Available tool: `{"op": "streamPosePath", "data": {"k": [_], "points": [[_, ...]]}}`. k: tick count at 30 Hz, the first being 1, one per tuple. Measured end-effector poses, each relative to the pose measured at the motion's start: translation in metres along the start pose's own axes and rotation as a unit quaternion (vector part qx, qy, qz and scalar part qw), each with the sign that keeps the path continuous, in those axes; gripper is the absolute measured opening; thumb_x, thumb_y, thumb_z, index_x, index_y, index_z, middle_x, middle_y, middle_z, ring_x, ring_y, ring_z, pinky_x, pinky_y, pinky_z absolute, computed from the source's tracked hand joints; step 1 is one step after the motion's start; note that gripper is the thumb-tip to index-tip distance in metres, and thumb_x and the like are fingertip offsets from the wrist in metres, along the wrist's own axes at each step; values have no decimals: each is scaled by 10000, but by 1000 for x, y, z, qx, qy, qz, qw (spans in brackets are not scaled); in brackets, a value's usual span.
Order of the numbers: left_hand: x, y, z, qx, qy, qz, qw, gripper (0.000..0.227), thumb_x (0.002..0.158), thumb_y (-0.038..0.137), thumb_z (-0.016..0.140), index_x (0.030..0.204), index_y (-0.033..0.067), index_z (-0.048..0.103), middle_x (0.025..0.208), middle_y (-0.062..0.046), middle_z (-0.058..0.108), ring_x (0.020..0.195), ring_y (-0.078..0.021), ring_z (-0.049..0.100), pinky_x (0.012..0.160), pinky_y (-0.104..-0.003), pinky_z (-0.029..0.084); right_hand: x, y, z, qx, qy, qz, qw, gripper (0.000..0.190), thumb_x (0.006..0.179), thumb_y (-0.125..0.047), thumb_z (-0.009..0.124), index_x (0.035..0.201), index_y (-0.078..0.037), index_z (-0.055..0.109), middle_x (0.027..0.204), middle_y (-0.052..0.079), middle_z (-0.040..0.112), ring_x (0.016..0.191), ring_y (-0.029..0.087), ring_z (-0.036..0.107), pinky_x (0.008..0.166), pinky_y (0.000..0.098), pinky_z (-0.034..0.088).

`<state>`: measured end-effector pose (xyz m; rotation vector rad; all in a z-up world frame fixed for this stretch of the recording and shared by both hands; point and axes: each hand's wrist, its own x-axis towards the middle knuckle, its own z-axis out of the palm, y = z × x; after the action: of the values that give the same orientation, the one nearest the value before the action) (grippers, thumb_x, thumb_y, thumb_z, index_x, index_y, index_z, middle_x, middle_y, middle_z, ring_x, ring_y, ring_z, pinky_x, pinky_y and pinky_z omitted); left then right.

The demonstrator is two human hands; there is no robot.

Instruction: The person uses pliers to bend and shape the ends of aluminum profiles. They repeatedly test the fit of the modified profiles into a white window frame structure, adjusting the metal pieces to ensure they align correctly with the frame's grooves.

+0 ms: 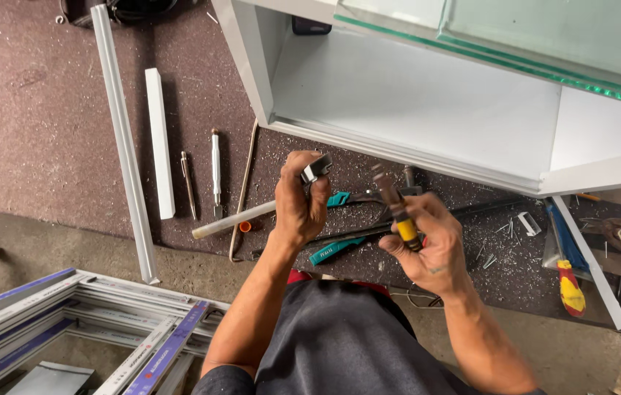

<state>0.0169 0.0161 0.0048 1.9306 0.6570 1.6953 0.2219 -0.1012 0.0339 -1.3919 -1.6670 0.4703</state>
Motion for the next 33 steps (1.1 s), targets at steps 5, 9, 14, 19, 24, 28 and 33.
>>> {"op": "streamPosePath", "data": {"k": [5,9,14,19,24,28,33], "points": [[-6,3,2,24,12,-20,999,270,1109,135,531,1343,42,436,1139,-161,605,961,-251,614,820,-378,532,12,-37,-3,-218,26,-72,973,363,834,-403,819,919,-78,682,1047,39,683,1086,271,640,948,462,397],[-13,6,13,43,62,17,997,299,1088,82,551,1353,57,415,1191,-179,606,1044,-257,618,891,-384,535,18,-57,3,-261,2,-37,965,394,783,-391,850,935,-61,700,1073,81,667,1211,288,567,969,510,304],[-20,6,19,38,85,28,995,345,1082,66,566,1379,65,389,1268,-210,577,1114,-275,602,938,-375,538,18,-68,5,-319,-11,-42,947,395,750,-391,862,945,-79,719,1033,79,624,1183,320,558,1009,585,306],[-23,-2,22,94,99,42,990,338,1081,98,600,1363,53,418,1250,-206,562,1110,-266,581,922,-357,547,21,-73,6,-323,-31,-38,945,396,734,-423,865,909,-101,714,992,84,607,1133,354,546,980,572,376],[-23,-20,21,151,108,77,980,351,1115,307,500,1329,34,448,1183,-156,571,1095,-260,579,895,-376,541,26,-89,0,-326,-33,-52,943,390,695,-428,878,860,-111,723,927,44,607,1070,338,559,867,561,400],[-23,-35,20,201,159,92,962,378,1153,346,362,1250,11,508,1083,-121,619,1016,-256,606,848,-390,541,30,-86,6,-308,6,-79,948,433,767,-378,895,975,-88,650,989,54,599,1078,321,569,856,516,406],[-9,-46,27,196,194,69,959,407,1156,390,348,1136,30,538,971,-110,636,892,-238,626,775,-372,545,38,-89,15,-290,42,-66,954,851,672,-276,871,1364,33,483,1248,255,529,1072,344,586,840,483,433]]}}
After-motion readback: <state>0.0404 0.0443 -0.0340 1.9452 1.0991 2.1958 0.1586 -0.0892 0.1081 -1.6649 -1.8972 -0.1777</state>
